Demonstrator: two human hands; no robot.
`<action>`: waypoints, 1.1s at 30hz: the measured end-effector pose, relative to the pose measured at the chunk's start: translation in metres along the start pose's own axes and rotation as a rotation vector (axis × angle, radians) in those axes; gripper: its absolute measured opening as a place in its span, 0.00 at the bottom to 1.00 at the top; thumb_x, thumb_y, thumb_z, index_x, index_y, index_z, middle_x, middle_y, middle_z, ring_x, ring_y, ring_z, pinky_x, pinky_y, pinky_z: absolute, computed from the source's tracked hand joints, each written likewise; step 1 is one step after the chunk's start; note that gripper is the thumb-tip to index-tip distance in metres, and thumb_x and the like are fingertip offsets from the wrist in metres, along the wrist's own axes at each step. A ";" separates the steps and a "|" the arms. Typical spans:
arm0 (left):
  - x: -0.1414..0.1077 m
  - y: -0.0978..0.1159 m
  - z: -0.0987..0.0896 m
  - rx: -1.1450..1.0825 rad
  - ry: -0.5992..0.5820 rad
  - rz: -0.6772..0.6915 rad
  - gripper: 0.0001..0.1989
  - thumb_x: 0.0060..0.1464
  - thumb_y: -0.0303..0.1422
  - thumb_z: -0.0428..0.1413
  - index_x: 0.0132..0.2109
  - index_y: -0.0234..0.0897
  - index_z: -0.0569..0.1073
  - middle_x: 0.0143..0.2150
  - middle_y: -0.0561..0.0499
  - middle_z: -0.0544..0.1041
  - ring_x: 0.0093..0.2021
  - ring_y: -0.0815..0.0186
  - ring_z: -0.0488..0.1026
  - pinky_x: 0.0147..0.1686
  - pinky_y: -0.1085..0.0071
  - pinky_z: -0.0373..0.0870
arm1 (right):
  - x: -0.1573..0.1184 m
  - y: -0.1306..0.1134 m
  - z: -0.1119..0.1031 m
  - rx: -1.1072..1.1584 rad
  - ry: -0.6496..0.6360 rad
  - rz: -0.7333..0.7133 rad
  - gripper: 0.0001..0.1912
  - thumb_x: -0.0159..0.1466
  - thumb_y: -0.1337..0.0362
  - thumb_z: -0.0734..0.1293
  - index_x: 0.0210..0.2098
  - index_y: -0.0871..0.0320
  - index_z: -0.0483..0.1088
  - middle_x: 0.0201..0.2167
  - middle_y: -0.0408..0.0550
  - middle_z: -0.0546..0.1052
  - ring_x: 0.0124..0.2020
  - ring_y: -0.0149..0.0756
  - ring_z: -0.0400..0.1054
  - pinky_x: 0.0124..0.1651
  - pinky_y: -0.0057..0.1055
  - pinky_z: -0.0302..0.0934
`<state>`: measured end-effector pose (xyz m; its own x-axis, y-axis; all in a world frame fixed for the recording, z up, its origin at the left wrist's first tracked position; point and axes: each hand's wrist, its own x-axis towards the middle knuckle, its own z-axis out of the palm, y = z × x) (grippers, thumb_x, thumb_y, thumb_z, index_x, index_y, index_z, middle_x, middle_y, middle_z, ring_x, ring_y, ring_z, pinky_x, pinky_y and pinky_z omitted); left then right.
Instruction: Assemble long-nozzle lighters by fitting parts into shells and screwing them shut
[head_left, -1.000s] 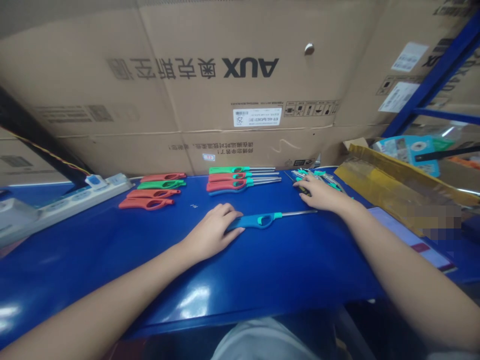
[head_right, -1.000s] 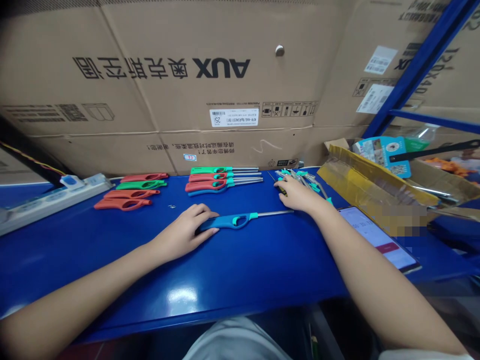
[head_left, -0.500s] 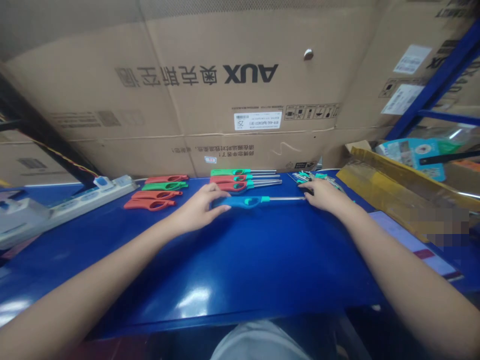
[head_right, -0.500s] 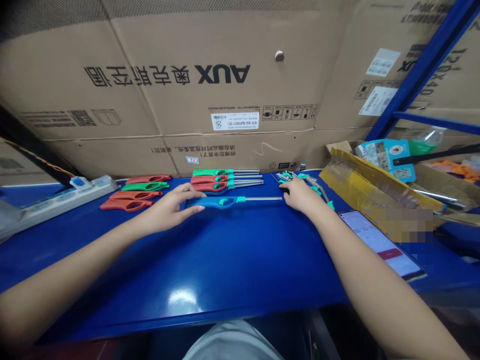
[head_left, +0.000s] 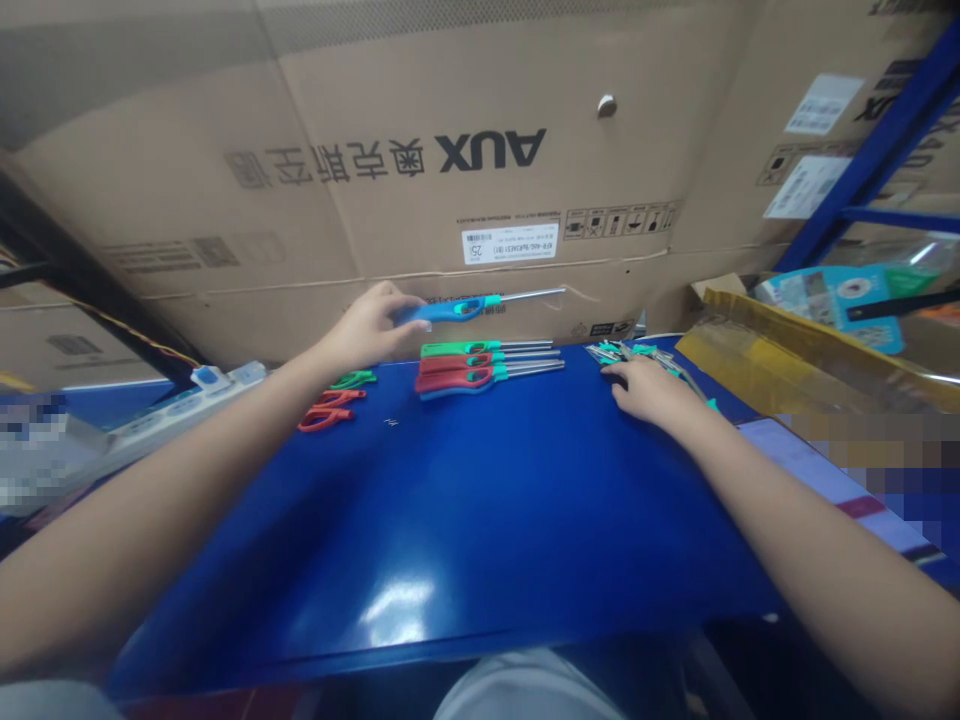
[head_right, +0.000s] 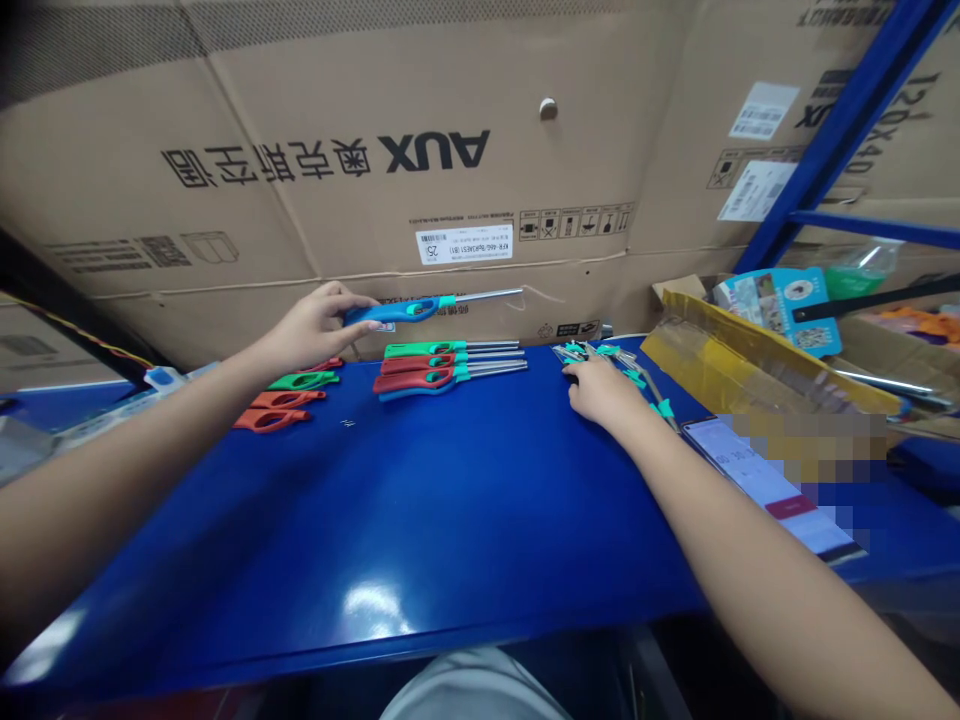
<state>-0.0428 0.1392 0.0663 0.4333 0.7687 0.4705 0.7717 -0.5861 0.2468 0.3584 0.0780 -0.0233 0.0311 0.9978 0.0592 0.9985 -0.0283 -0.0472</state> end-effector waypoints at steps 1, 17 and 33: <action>0.002 -0.001 -0.002 0.011 0.000 0.002 0.21 0.59 0.43 0.58 0.53 0.34 0.78 0.38 0.49 0.66 0.40 0.62 0.67 0.50 0.62 0.69 | 0.000 0.000 -0.001 0.000 -0.002 0.005 0.25 0.66 0.64 0.61 0.61 0.54 0.73 0.59 0.60 0.72 0.58 0.53 0.70 0.56 0.45 0.67; -0.074 0.031 0.054 -0.103 -0.205 0.167 0.21 0.63 0.45 0.56 0.53 0.35 0.78 0.44 0.45 0.74 0.44 0.58 0.74 0.50 0.59 0.74 | -0.010 -0.009 -0.011 0.012 -0.080 0.005 0.27 0.66 0.65 0.61 0.64 0.54 0.70 0.63 0.62 0.68 0.60 0.57 0.68 0.58 0.50 0.66; -0.079 0.023 0.061 0.143 -0.207 0.144 0.16 0.62 0.42 0.54 0.48 0.38 0.80 0.48 0.41 0.81 0.48 0.52 0.77 0.50 0.55 0.75 | -0.012 -0.011 -0.013 0.001 -0.085 -0.020 0.27 0.66 0.65 0.60 0.64 0.55 0.70 0.63 0.62 0.68 0.63 0.56 0.66 0.59 0.48 0.65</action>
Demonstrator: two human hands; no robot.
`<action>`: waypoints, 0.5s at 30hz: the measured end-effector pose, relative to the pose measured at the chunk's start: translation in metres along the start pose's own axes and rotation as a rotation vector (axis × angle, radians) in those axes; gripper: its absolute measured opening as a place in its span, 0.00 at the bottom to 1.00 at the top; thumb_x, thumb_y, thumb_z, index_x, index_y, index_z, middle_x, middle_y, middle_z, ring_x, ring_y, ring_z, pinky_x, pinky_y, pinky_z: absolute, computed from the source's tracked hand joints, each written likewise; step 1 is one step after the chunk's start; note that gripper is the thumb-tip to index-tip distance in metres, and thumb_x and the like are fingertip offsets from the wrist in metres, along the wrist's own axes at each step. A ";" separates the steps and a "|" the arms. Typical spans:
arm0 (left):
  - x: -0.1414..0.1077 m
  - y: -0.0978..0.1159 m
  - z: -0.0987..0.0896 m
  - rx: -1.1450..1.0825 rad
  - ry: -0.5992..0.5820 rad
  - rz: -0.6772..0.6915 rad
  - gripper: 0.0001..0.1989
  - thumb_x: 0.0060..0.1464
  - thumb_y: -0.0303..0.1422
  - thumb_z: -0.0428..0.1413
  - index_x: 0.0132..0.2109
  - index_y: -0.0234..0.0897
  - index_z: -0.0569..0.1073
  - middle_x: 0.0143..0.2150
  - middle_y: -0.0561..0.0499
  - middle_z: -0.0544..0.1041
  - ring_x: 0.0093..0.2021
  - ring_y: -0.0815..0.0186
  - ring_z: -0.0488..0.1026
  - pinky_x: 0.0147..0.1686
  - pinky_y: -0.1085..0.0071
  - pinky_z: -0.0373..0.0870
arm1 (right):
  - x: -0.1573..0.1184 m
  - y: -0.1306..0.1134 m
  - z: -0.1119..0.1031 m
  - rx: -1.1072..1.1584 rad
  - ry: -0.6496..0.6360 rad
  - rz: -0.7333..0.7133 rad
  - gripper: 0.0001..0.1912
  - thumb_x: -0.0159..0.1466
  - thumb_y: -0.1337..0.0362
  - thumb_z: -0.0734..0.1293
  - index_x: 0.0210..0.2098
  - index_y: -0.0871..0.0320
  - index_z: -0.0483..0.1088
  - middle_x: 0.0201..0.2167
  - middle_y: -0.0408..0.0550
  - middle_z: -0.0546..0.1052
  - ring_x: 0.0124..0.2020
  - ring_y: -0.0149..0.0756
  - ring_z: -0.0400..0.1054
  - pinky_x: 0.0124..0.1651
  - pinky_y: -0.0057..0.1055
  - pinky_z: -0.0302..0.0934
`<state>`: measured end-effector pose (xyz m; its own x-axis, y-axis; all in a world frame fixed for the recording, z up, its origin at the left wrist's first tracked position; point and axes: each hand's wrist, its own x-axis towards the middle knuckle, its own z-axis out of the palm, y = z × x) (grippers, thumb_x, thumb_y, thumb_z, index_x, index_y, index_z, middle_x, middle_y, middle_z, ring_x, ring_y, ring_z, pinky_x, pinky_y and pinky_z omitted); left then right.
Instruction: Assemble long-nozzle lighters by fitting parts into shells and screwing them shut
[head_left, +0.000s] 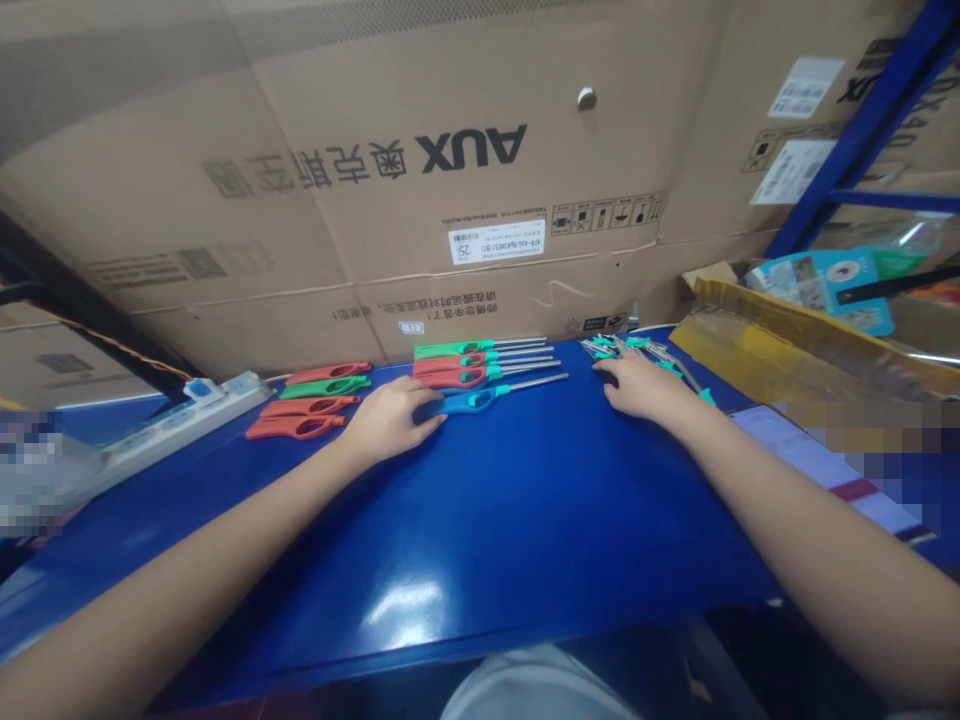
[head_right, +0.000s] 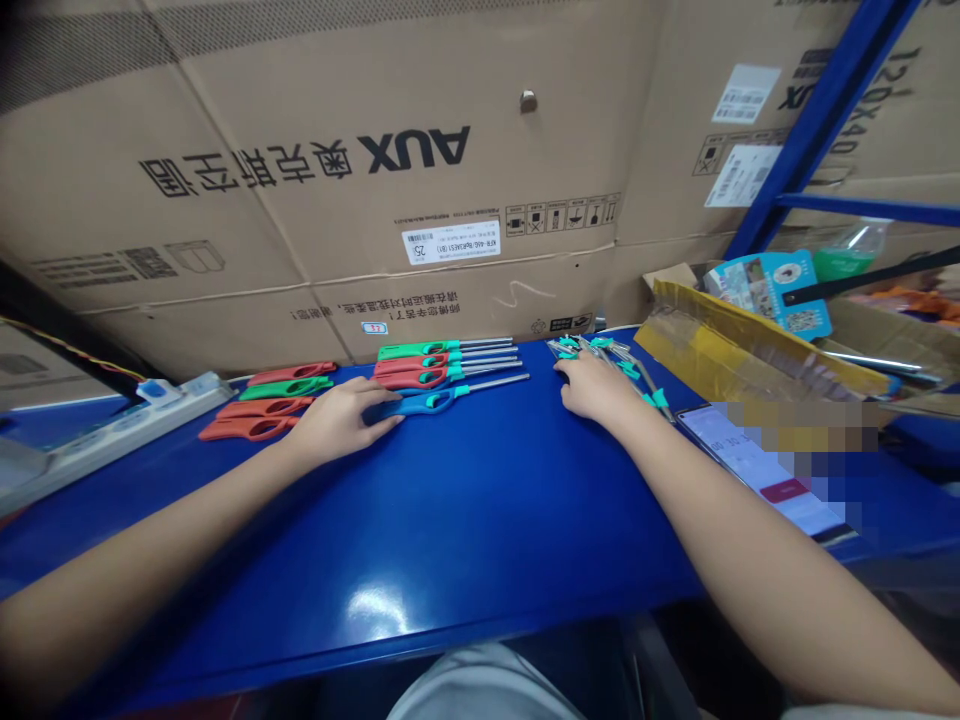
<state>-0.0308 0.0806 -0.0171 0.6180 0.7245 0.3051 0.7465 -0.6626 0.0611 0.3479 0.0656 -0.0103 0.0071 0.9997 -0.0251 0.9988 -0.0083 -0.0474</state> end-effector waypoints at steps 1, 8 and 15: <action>0.000 0.000 0.000 0.009 0.001 -0.002 0.16 0.61 0.42 0.54 0.48 0.38 0.80 0.48 0.41 0.82 0.48 0.52 0.77 0.50 0.55 0.75 | 0.000 0.000 0.000 0.000 0.001 -0.001 0.27 0.66 0.65 0.60 0.64 0.55 0.70 0.62 0.62 0.68 0.62 0.56 0.66 0.59 0.49 0.65; 0.001 0.003 -0.004 0.044 0.017 0.000 0.17 0.59 0.42 0.56 0.48 0.37 0.80 0.48 0.43 0.82 0.48 0.52 0.77 0.50 0.57 0.74 | 0.000 0.002 0.003 0.002 0.023 -0.013 0.26 0.66 0.65 0.61 0.63 0.55 0.71 0.61 0.62 0.69 0.60 0.56 0.67 0.57 0.49 0.66; -0.010 -0.015 -0.055 0.029 0.184 -0.241 0.16 0.59 0.41 0.52 0.44 0.37 0.80 0.42 0.45 0.82 0.45 0.55 0.77 0.47 0.63 0.71 | 0.004 0.000 0.005 0.022 0.207 -0.070 0.21 0.66 0.62 0.62 0.55 0.61 0.77 0.57 0.64 0.72 0.61 0.59 0.63 0.60 0.47 0.62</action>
<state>-0.0618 0.0730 0.0313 0.3696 0.8117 0.4522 0.8746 -0.4683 0.1257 0.3477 0.0699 -0.0154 -0.0499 0.9815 0.1846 0.9960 0.0626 -0.0634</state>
